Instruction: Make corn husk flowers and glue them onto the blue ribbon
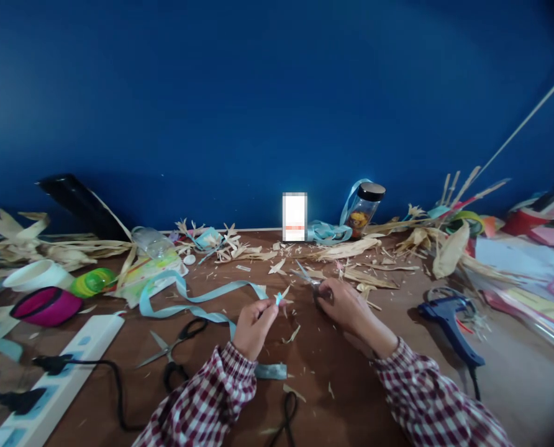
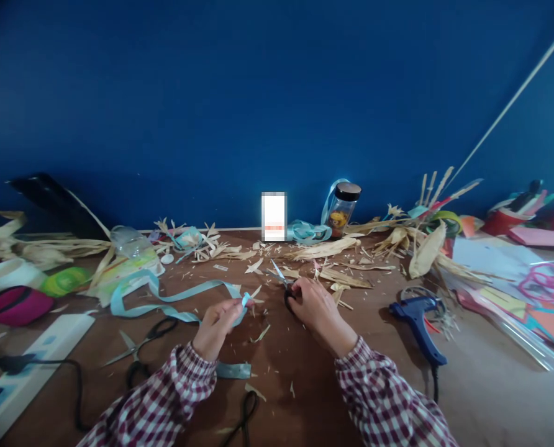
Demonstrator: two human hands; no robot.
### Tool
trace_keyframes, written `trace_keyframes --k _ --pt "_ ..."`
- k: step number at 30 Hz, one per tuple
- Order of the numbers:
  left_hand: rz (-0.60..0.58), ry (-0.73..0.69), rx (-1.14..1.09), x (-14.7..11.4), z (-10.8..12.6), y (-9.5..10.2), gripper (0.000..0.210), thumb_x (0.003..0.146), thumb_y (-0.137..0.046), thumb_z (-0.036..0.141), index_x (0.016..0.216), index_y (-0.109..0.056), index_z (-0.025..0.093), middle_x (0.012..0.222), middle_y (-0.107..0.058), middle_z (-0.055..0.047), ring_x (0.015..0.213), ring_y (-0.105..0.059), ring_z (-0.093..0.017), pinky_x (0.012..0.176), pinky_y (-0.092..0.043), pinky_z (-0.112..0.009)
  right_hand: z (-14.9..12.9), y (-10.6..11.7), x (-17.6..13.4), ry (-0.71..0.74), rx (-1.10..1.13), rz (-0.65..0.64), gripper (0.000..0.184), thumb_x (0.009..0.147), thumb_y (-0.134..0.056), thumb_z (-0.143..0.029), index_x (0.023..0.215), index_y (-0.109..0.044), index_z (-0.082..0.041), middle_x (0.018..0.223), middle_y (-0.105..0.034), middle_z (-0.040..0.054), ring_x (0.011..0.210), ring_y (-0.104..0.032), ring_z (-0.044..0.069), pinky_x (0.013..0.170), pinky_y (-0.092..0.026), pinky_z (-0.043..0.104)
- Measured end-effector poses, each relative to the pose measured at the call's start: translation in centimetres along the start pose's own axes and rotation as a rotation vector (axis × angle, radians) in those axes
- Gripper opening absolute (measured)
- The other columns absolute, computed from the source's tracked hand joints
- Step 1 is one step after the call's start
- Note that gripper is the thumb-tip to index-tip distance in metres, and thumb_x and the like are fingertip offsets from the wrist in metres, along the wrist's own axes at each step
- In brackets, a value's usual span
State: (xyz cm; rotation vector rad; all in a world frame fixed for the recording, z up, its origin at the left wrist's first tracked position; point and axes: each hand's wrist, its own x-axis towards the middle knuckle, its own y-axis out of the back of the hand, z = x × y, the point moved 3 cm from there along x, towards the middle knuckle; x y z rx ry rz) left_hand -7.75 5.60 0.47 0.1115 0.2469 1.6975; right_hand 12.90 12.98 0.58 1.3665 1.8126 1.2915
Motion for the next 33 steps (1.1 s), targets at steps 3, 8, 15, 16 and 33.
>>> trace_keyframes --k 3,8,15,16,33 --pt "0.081 0.042 0.020 0.1 -0.2 0.2 0.049 0.082 -0.045 0.050 0.081 -0.074 0.011 0.045 -0.051 0.000 0.046 -0.045 -0.012 0.047 -0.034 -0.024 0.1 0.3 -0.3 0.041 0.035 0.028 0.016 0.077 -0.054 -0.026 0.090 -0.056 -0.017 0.089 -0.064 0.0060 0.086 -0.058 0.021 0.077 -0.042 0.030" --pt "0.077 -0.047 0.071 0.3 -0.3 0.1 0.037 0.076 -0.057 0.047 0.076 -0.075 0.014 0.059 -0.060 -0.001 0.063 -0.053 -0.015 0.060 -0.039 -0.024 -0.1 0.8 -0.9 0.082 0.056 0.073 0.018 0.078 -0.052 -0.025 0.093 -0.053 -0.016 0.091 -0.061 0.0089 0.087 -0.056 0.023 0.078 -0.042 0.034" --pt "0.095 0.018 -0.031 0.1 -0.7 0.0 0.050 0.079 -0.049 0.055 0.074 -0.074 0.013 0.042 -0.040 0.003 0.044 -0.036 -0.009 0.043 -0.029 -0.022 -0.7 0.9 -0.7 0.096 -0.070 0.100 0.014 0.076 -0.054 -0.026 0.088 -0.055 -0.018 0.087 -0.061 0.0078 0.084 -0.057 0.022 0.073 -0.041 0.031" --pt "0.112 0.038 -0.050 0.1 -0.7 0.0 0.053 0.079 -0.047 0.057 0.071 -0.074 0.012 0.041 -0.039 0.004 0.043 -0.035 -0.009 0.042 -0.027 -0.022 -0.7 1.0 -0.8 0.093 -0.095 0.095 0.014 0.077 -0.054 -0.027 0.088 -0.055 -0.019 0.085 -0.062 0.0066 0.081 -0.058 0.022 0.069 -0.040 0.029" --pt "0.059 0.104 -0.140 0.3 -1.2 -0.3 0.033 0.067 -0.067 0.046 0.065 -0.067 0.013 0.048 -0.047 0.004 0.044 -0.033 -0.006 0.042 -0.029 -0.019 0.0 0.2 -0.7 0.174 0.030 0.106 0.018 0.079 -0.054 -0.023 0.097 -0.055 -0.019 0.099 -0.062 0.0083 0.092 -0.057 0.022 0.079 -0.042 0.031"
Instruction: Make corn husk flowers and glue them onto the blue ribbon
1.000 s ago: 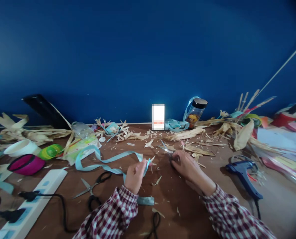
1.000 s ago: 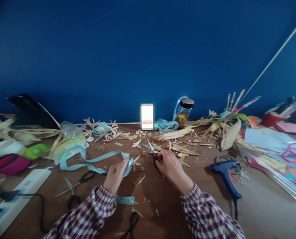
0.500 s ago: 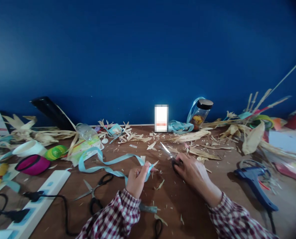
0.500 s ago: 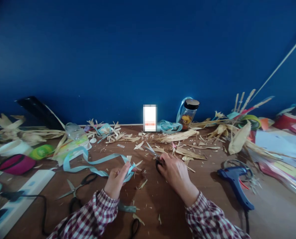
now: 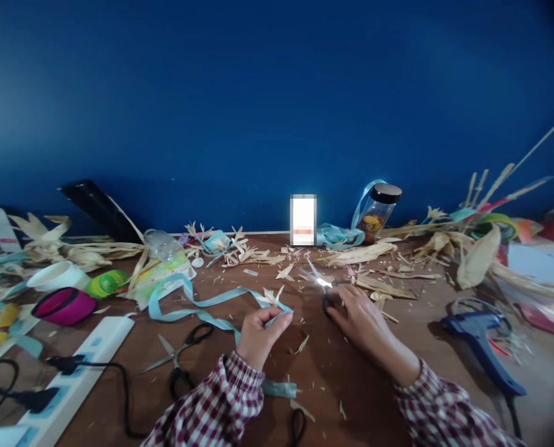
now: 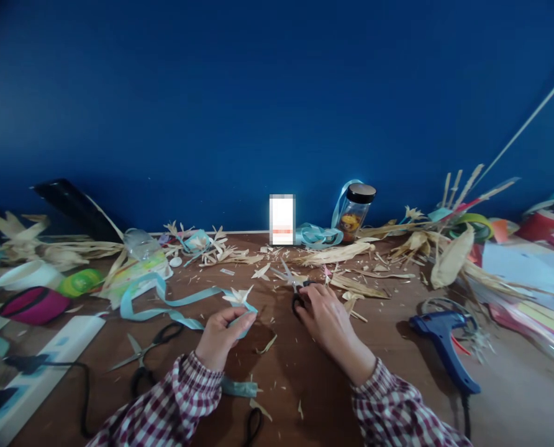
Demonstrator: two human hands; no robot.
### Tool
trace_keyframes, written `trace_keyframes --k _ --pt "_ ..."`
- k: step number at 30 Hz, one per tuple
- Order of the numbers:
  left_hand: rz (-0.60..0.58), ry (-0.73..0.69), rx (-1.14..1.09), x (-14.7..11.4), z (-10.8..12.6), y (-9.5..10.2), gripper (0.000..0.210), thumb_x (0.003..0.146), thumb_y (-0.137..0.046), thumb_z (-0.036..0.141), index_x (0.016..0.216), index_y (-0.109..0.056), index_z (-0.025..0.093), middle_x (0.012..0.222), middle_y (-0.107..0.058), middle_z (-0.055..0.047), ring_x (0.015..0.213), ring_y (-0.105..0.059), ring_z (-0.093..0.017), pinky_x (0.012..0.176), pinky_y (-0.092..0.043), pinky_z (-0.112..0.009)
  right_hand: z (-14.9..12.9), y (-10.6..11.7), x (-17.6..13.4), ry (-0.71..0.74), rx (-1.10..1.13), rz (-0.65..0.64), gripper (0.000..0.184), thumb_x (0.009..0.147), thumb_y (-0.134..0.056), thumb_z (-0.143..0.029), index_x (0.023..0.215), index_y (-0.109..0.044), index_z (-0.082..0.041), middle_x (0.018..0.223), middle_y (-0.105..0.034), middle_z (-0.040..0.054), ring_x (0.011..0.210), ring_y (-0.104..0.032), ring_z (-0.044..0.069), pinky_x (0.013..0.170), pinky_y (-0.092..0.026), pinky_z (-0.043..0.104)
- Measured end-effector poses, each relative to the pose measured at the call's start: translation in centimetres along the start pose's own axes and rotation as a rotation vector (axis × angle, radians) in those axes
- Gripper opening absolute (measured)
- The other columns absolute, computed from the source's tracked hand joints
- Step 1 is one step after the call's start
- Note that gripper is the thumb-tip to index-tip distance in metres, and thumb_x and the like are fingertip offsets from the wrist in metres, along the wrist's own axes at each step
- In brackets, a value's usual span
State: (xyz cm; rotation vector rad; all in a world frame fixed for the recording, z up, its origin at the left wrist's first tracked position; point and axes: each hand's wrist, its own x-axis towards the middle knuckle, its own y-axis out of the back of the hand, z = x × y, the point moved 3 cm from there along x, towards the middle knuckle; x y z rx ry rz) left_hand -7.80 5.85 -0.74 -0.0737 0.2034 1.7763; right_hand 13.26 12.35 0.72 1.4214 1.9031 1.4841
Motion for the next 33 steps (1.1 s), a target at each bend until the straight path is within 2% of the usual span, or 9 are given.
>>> trace_keyframes --k 6,10,14,17,21,26,29,33 --pt "0.051 -0.167 0.170 -0.5 1.2 -0.1 0.023 0.069 -0.067 0.037 0.065 -0.068 0.014 0.060 -0.063 -0.002 0.056 -0.052 -0.013 0.054 -0.041 -0.021 0.2 0.1 0.0 -0.189 0.035 0.026 0.022 0.087 -0.043 -0.028 0.104 -0.050 -0.017 0.089 -0.066 0.0082 0.082 -0.062 0.022 0.070 -0.046 0.031" --pt "0.124 -0.290 0.347 -1.0 1.6 -0.1 0.020 0.072 -0.064 0.034 0.065 -0.070 0.016 0.062 -0.067 -0.004 0.059 -0.060 -0.017 0.059 -0.045 -0.023 -0.4 0.3 0.2 -0.160 0.083 -0.005 0.025 0.085 -0.045 -0.030 0.106 -0.049 -0.017 0.094 -0.065 0.0092 0.086 -0.061 0.023 0.075 -0.046 0.034" --pt "0.178 -0.387 0.400 -1.1 1.3 -0.1 0.016 0.074 -0.062 0.028 0.077 -0.073 0.017 0.078 -0.073 -0.007 0.072 -0.066 -0.020 0.070 -0.048 -0.026 -0.3 0.1 0.1 -0.179 0.129 -0.015 0.024 0.080 -0.051 -0.028 0.102 -0.053 -0.017 0.092 -0.065 0.0084 0.084 -0.061 0.024 0.073 -0.045 0.035" --pt "0.158 -0.358 0.354 -0.9 1.1 -0.1 0.017 0.075 -0.061 0.028 0.079 -0.073 0.017 0.077 -0.073 -0.007 0.072 -0.066 -0.021 0.069 -0.049 -0.027 -0.3 0.0 0.0 -0.207 0.296 0.005 0.026 0.080 -0.051 -0.025 0.105 -0.052 -0.018 0.093 -0.065 0.0071 0.083 -0.061 0.022 0.074 -0.046 0.035" --pt "0.157 -0.309 0.307 -0.5 1.2 0.4 0.019 0.075 -0.061 0.032 0.073 -0.071 0.016 0.079 -0.073 -0.007 0.076 -0.065 -0.022 0.072 -0.048 -0.028 -1.1 -0.5 -0.1 -0.283 0.700 0.004 0.034 0.075 -0.059 -0.023 0.108 -0.051 -0.018 0.090 -0.064 0.0051 0.081 -0.062 0.019 0.074 -0.048 0.032" --pt "0.182 -0.214 0.229 0.4 1.0 1.6 0.023 0.073 -0.062 0.037 0.071 -0.069 0.015 0.073 -0.071 -0.004 0.073 -0.063 -0.019 0.072 -0.047 -0.028 -3.0 -1.6 -0.5 -0.397 1.147 -0.139 0.046 0.066 -0.073 -0.031 0.105 -0.054 -0.018 0.077 -0.061 0.0009 0.074 -0.059 0.015 0.068 -0.048 0.028" --pt "0.224 -0.124 0.164 1.0 0.6 2.3 0.024 0.069 -0.066 0.038 0.070 -0.069 0.014 0.070 -0.070 -0.003 0.071 -0.062 -0.019 0.070 -0.047 -0.027 -4.2 -2.2 -1.1 -0.383 1.269 -0.321 0.045 0.068 -0.073 -0.033 0.106 -0.056 -0.018 0.078 -0.061 0.0005 0.071 -0.056 0.012 0.065 -0.046 0.024" --pt "0.285 -0.101 0.032 1.5 0.3 2.9 0.027 0.064 -0.070 0.039 0.071 -0.069 0.013 0.074 -0.069 -0.005 0.071 -0.061 -0.017 0.065 -0.046 -0.025 -4.9 -2.0 -1.8 -0.374 1.337 -0.492 0.045 0.071 -0.071 -0.040 0.108 -0.056 -0.018 0.082 -0.058 0.0015 0.069 -0.053 0.010 0.056 -0.044 0.020"
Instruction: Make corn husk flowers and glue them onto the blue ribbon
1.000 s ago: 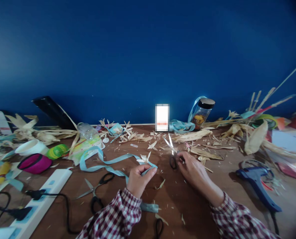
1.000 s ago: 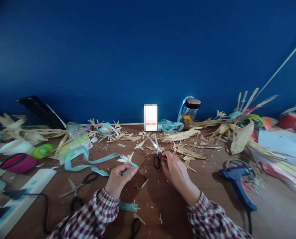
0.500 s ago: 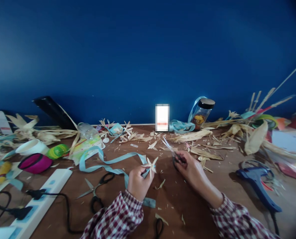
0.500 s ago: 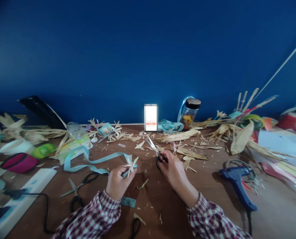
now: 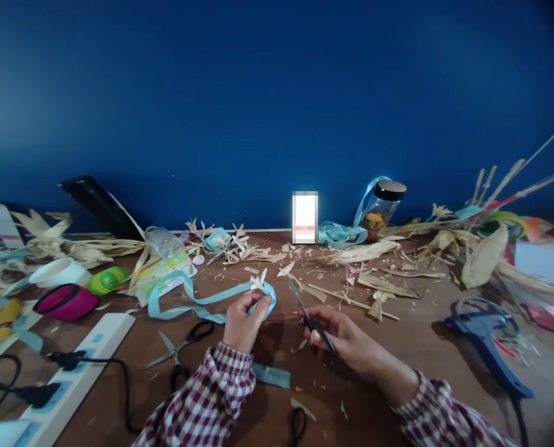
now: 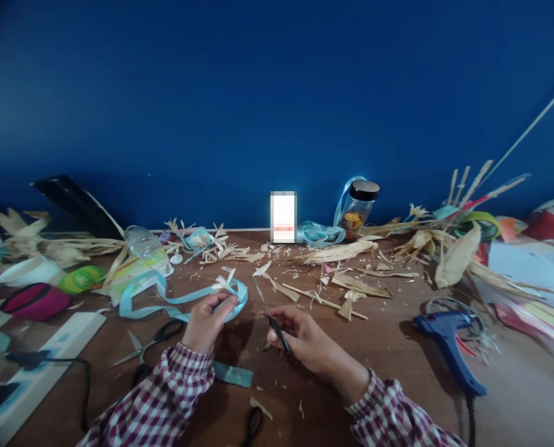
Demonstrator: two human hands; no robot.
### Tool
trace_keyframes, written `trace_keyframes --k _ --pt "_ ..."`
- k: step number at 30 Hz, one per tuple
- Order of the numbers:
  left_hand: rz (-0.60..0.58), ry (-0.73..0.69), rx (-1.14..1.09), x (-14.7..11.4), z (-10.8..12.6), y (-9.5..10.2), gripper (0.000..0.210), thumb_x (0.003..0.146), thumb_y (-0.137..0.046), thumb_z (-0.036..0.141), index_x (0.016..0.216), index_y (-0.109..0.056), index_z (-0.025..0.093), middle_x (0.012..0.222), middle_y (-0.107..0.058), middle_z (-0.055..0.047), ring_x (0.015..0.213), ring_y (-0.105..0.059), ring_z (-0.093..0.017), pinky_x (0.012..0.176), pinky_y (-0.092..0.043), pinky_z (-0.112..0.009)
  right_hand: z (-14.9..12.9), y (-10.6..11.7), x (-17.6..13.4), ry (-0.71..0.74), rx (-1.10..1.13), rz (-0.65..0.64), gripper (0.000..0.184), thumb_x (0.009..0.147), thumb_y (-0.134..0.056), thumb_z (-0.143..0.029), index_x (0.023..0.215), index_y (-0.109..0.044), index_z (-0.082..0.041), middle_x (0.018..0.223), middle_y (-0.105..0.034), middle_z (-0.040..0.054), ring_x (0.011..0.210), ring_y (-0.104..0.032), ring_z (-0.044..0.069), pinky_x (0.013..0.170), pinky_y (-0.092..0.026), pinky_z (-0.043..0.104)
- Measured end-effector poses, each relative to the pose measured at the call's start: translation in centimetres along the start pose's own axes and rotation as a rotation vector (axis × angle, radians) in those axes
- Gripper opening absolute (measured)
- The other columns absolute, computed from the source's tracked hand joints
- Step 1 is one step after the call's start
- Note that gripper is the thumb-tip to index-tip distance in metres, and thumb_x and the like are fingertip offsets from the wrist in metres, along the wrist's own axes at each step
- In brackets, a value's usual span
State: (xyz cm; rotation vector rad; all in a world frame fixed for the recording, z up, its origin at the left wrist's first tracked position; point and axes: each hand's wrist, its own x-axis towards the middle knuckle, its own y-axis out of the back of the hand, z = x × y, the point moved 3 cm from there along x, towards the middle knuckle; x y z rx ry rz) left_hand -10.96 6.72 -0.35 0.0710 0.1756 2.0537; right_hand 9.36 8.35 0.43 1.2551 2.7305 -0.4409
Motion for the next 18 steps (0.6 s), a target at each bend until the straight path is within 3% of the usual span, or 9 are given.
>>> trace_keyframes --k 4,7,10,12,14,18 --pt "-0.122 0.150 -0.132 0.1 -0.3 -0.3 0.032 0.064 -0.070 0.042 0.070 -0.066 0.012 0.064 -0.065 -0.004 0.048 -0.049 -0.008 0.042 -0.034 -0.018 -0.4 -0.1 -0.6 -0.051 0.105 -0.095 0.048 0.074 -0.067 -0.045 0.112 -0.054 -0.019 0.085 -0.056 0.0027 0.070 -0.053 0.011 0.051 -0.047 0.019" --pt "-0.173 0.198 -0.217 0.0 -0.4 -0.4 0.030 0.063 -0.072 0.040 0.071 -0.065 0.012 0.056 -0.061 0.000 0.044 -0.045 -0.006 0.041 -0.033 -0.016 -0.3 -0.1 -0.7 -0.059 0.160 -0.132 0.047 0.076 -0.066 -0.042 0.114 -0.053 -0.019 0.086 -0.056 0.0033 0.074 -0.054 0.012 0.050 -0.047 0.018" --pt "-0.252 0.106 -0.238 -0.3 0.2 -0.6 0.025 0.067 -0.070 0.038 0.074 -0.068 0.014 0.067 -0.067 -0.003 0.063 -0.058 -0.012 0.064 -0.046 -0.022 0.0 -0.2 -0.5 -0.052 0.159 -0.120 0.043 0.076 -0.067 -0.040 0.111 -0.055 -0.019 0.086 -0.057 0.0035 0.074 -0.055 0.012 0.052 -0.047 0.018" --pt "-0.339 0.003 -0.146 -0.8 1.0 -0.8 0.022 0.071 -0.067 0.036 0.077 -0.070 0.015 0.082 -0.071 -0.006 0.079 -0.061 -0.017 0.076 -0.046 -0.026 0.0 0.0 -0.3 -0.031 0.168 -0.098 0.043 0.074 -0.068 -0.040 0.109 -0.056 -0.019 0.087 -0.059 0.0041 0.075 -0.056 0.013 0.054 -0.047 0.020" --pt "-0.383 -0.090 -0.013 -1.3 1.8 -0.9 0.019 0.073 -0.065 0.034 0.078 -0.071 0.016 0.087 -0.071 -0.006 0.084 -0.061 -0.019 0.077 -0.045 -0.026 -0.3 0.3 -0.2 0.012 0.196 -0.055 0.045 0.072 -0.070 -0.041 0.109 -0.056 -0.020 0.088 -0.060 0.0044 0.076 -0.058 0.013 0.058 -0.048 0.021" --pt "-0.321 -0.113 0.095 -1.5 2.1 -0.9 0.021 0.073 -0.065 0.036 0.070 -0.068 0.015 0.067 -0.067 -0.003 0.067 -0.058 -0.015 0.066 -0.045 -0.024 -0.7 0.8 -0.3 0.040 0.238 -0.018 0.044 0.074 -0.068 -0.043 0.109 -0.056 -0.020 0.088 -0.060 0.0044 0.076 -0.058 0.013 0.056 -0.047 0.020"
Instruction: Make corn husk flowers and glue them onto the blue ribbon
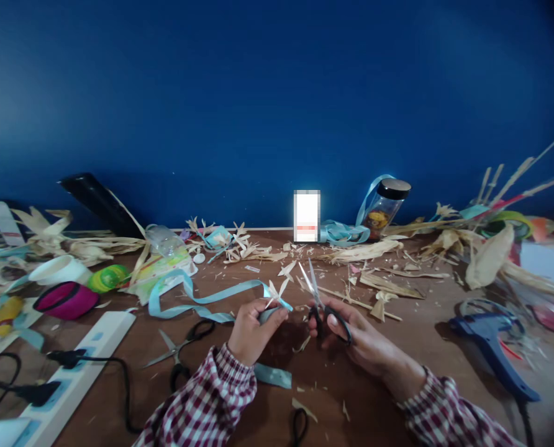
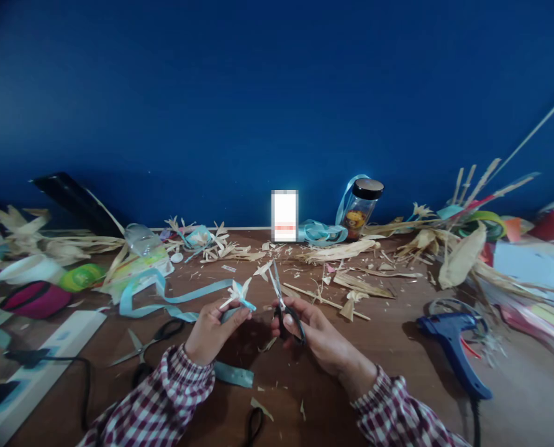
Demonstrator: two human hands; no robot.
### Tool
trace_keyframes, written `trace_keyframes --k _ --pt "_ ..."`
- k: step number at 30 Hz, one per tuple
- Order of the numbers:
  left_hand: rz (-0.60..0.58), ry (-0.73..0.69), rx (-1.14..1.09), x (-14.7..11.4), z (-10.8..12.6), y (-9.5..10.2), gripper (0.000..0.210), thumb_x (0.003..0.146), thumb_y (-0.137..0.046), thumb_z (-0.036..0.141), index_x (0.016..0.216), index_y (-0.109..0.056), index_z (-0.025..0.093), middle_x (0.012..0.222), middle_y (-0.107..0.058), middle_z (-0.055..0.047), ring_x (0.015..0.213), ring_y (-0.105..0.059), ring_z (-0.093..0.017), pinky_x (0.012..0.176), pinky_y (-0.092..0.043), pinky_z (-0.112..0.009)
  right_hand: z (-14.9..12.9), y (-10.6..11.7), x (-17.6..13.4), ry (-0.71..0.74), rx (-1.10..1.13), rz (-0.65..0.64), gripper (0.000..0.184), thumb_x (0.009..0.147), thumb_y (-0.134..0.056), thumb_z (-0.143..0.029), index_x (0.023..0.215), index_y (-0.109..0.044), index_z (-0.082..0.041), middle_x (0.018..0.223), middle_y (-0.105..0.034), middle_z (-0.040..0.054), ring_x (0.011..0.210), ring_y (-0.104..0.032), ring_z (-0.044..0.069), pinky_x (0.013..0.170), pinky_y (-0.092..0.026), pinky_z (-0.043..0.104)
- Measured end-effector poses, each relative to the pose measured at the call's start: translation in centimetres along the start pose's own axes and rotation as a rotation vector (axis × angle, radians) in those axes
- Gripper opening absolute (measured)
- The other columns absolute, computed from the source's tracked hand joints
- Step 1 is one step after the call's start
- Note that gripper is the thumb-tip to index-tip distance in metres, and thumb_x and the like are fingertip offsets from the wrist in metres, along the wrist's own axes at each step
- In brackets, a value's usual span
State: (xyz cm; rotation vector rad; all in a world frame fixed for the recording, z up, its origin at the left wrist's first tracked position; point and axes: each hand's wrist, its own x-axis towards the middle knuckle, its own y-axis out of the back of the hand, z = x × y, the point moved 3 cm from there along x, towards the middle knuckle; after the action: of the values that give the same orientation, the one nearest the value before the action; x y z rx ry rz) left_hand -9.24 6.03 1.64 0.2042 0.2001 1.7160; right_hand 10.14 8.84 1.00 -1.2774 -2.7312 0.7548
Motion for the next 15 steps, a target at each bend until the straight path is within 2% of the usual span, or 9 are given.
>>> trace_keyframes --k 4,7,10,15 --pt "0.102 0.088 -0.170 0.4 -1.7 0.1 0.024 0.071 -0.066 0.038 0.073 -0.066 0.014 0.058 -0.061 0.001 0.057 -0.055 -0.012 0.061 -0.045 -0.023 0.8 -0.7 -0.1 -0.080 -0.027 -0.051 0.044 0.073 -0.068 -0.045 0.106 -0.057 -0.019 0.084 -0.060 0.0035 0.072 -0.058 0.012 0.049 -0.045 0.016" --pt "0.134 0.130 -0.267 0.7 -2.7 0.0 0.026 0.072 -0.065 0.040 0.077 -0.064 0.014 0.052 -0.058 0.002 0.052 -0.054 -0.011 0.057 -0.044 -0.022 1.6 -1.3 -0.1 -0.136 -0.058 -0.070 0.045 0.073 -0.069 -0.044 0.108 -0.056 -0.019 0.081 -0.059 0.0022 0.066 -0.056 0.011 0.045 -0.044 0.015" --pt "0.137 0.166 -0.305 0.8 -2.8 -0.1 0.029 0.071 -0.065 0.041 0.080 -0.063 0.013 0.045 -0.051 0.006 0.044 -0.048 -0.008 0.050 -0.041 -0.021 2.1 -1.6 -0.1 -0.180 -0.063 -0.077 0.045 0.072 -0.070 -0.043 0.106 -0.056 -0.018 0.079 -0.057 0.0013 0.063 -0.055 0.009 0.042 -0.043 0.014" --pt "0.135 0.254 -0.365 0.6 -2.4 -0.3 0.033 0.062 -0.071 0.043 0.071 -0.061 0.012 0.052 -0.050 0.006 0.037 -0.038 -0.003 0.038 -0.031 -0.017 2.1 -1.5 -0.1 -0.190 -0.067 -0.114 0.044 0.072 -0.070 -0.044 0.103 -0.057 -0.016 0.079 -0.057 0.0017 0.064 -0.055 0.009 0.043 -0.045 0.014"
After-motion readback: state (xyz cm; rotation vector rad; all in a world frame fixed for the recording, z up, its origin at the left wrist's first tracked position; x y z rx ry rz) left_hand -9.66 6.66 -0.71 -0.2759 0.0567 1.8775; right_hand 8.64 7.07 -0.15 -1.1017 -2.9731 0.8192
